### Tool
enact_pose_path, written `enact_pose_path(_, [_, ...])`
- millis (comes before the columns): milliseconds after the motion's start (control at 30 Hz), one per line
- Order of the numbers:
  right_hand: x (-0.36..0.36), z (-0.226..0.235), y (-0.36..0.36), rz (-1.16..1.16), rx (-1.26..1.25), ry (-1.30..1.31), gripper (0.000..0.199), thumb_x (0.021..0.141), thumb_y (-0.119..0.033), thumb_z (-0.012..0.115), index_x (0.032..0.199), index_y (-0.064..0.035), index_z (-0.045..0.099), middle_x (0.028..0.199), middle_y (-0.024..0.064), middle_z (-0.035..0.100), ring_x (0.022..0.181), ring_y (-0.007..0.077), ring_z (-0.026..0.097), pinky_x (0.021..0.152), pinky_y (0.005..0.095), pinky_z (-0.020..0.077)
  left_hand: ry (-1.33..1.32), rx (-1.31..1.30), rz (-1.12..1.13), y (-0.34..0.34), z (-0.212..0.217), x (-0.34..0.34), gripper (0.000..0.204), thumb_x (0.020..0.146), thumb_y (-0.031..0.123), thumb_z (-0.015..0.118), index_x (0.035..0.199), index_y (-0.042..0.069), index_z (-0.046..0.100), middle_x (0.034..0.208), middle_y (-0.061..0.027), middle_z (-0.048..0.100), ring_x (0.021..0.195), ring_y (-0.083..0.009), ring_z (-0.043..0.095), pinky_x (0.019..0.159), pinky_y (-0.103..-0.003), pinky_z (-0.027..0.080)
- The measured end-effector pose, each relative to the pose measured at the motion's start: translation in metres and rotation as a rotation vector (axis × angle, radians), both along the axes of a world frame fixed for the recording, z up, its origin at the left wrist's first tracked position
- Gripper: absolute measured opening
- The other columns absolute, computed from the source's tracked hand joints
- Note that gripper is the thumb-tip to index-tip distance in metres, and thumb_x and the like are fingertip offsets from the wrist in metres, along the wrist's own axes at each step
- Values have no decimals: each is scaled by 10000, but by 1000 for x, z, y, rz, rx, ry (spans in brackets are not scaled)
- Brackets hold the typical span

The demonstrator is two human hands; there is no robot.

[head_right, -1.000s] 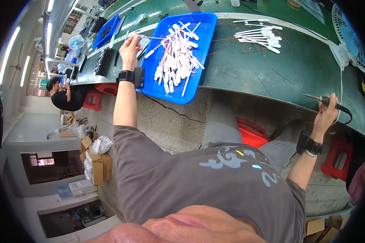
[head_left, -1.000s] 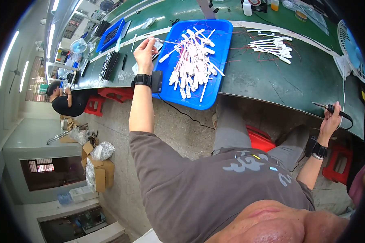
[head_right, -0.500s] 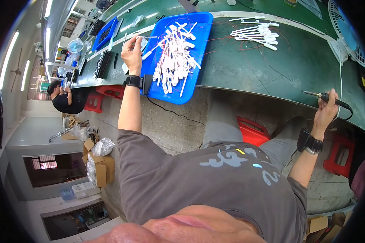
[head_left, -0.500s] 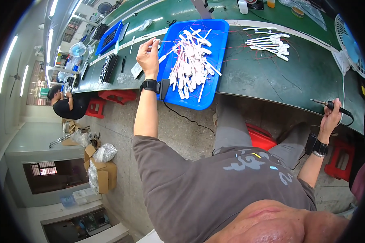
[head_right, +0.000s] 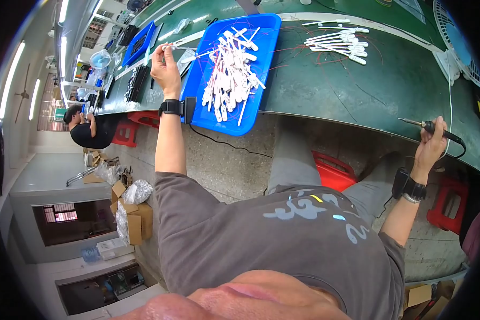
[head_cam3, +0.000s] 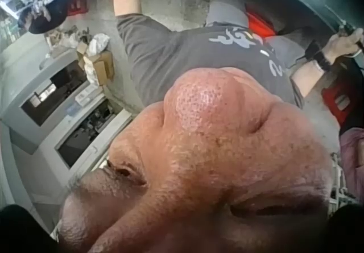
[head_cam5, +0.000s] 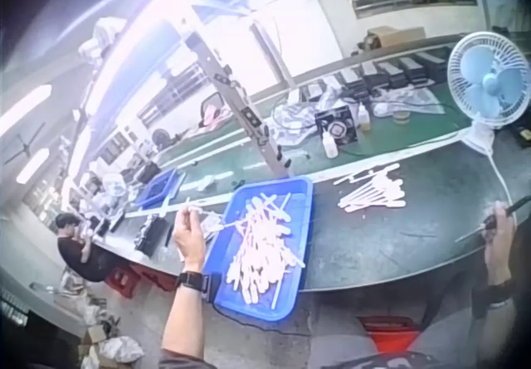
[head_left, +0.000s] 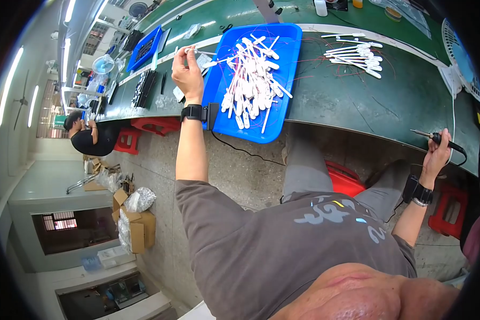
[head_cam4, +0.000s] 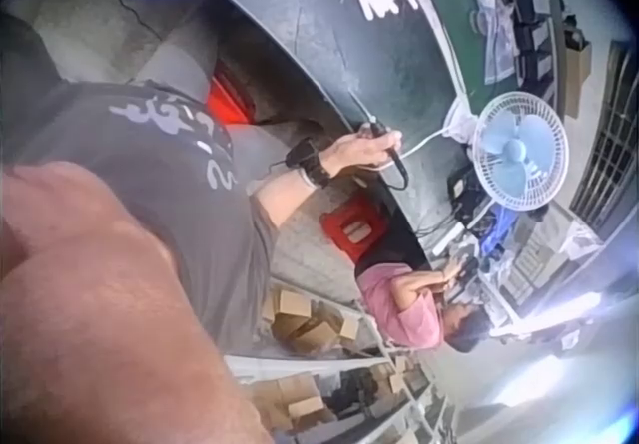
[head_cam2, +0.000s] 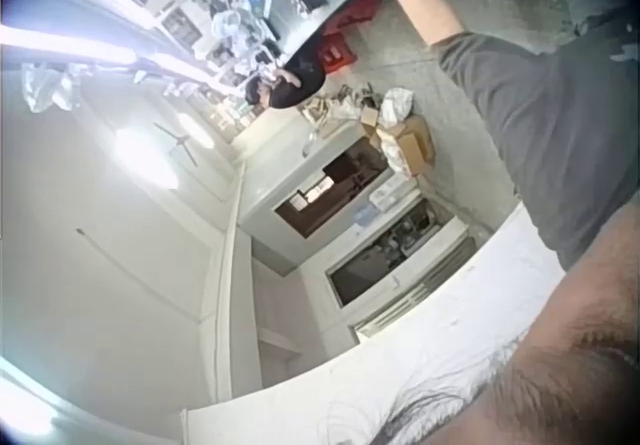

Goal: Assembling and soldering small white electronic components at a manual workstation.

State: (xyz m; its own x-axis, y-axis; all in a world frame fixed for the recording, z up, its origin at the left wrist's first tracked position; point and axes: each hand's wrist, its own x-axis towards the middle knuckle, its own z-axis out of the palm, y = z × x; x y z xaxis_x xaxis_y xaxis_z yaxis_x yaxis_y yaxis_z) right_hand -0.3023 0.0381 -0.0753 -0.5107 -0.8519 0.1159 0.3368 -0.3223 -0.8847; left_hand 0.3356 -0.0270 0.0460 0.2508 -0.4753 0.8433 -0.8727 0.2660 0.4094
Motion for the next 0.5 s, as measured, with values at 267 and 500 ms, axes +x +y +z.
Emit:
enact_pose_path(267, [-1,-2,0,9,-9,-6,175,990,-221,574,916,-62,568,646,-28,448,519,49,337,504,213,285,-40,-26,16,14,18,-18,147,974,163,577,1057,51,621,916,-81,697,802,-180,699,704,-300,540])
enact_pose_path(500, [-1,-3,0,4,-3,-10,173,993,-220,570,912,-67,566,650,-36,447,522,46,338,506,212,284,251,96,-194,12,14,-24,170,992,155,548,1093,25,588,908,-80,688,824,-152,694,735,-278,567])
